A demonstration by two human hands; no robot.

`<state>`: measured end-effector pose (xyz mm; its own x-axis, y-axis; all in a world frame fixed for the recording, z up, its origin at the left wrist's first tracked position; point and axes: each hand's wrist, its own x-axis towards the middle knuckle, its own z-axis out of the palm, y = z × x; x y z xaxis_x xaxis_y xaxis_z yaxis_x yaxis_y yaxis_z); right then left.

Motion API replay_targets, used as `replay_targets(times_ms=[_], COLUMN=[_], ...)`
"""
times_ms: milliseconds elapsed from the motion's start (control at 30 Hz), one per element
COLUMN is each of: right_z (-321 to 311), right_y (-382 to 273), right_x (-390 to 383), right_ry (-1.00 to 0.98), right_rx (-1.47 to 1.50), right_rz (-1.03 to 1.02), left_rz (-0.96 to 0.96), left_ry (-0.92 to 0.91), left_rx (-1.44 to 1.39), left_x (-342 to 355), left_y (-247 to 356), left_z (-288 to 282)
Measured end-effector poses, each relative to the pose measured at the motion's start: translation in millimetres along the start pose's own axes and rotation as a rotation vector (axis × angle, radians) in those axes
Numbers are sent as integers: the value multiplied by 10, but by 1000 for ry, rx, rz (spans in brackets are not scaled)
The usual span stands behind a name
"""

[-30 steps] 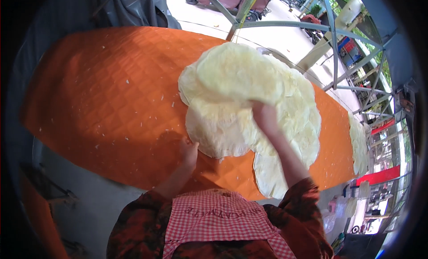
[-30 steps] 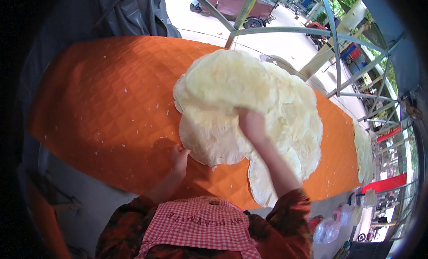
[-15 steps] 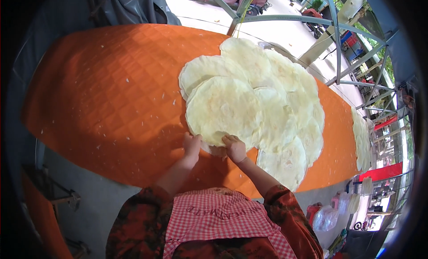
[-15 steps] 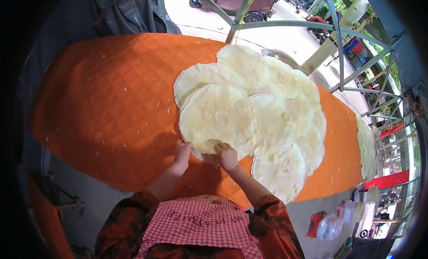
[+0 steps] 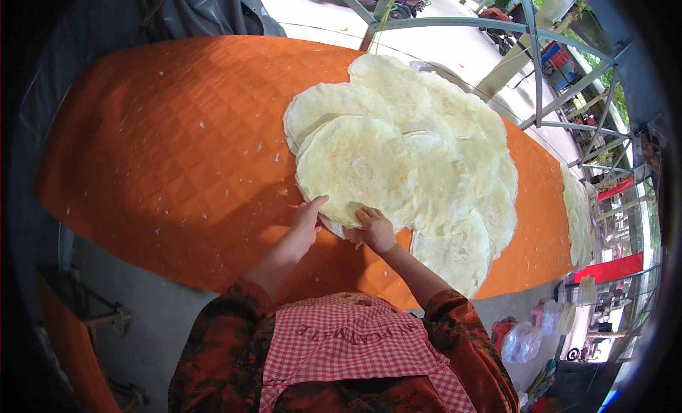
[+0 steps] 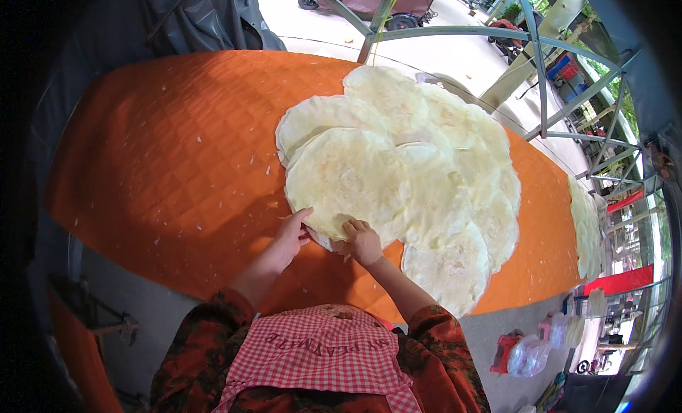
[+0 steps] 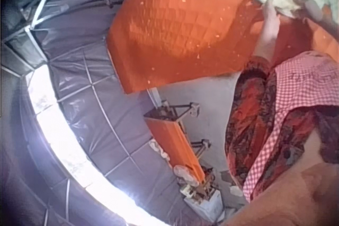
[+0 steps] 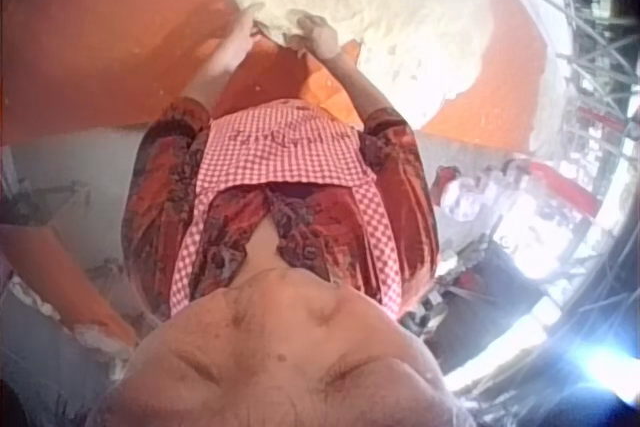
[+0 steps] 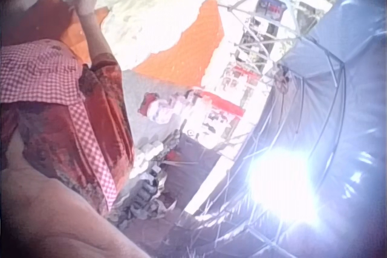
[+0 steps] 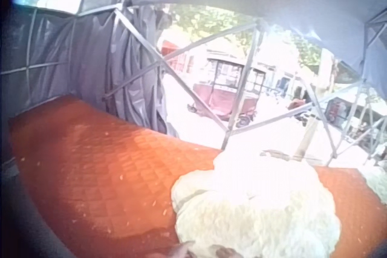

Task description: The person handles and arranges thin flatbreads by hand on a table, peeling them apart and stacking them into piles.

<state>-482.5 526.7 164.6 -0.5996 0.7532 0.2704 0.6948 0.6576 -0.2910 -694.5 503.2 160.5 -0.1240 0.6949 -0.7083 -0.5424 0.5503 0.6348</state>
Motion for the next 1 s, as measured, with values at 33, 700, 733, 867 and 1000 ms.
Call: replay_targets(times_ms=[33,700,733,867,1000], right_z=[22,-1768,-2187,-2548,-1712], right_y=[61,-459,-625,-551,-192], right_x=[-16,1332,1467,1492,1080], right_ry=[3,-145,-204,-203,-211], right_rx=[-5,134,282,845,1405], right_rz=[5,131,192,478,710], left_rz=[50,104,108,237,392], left_ry=[-57,-197,-187,-284,-232], left_rx=[23,-554,-559,-523,-514], left_x=[22,-22,-94,-638,-1112], left_y=[-33,-322,-327,-94,146], left_z=[10,-543,-604,-827,-1020])
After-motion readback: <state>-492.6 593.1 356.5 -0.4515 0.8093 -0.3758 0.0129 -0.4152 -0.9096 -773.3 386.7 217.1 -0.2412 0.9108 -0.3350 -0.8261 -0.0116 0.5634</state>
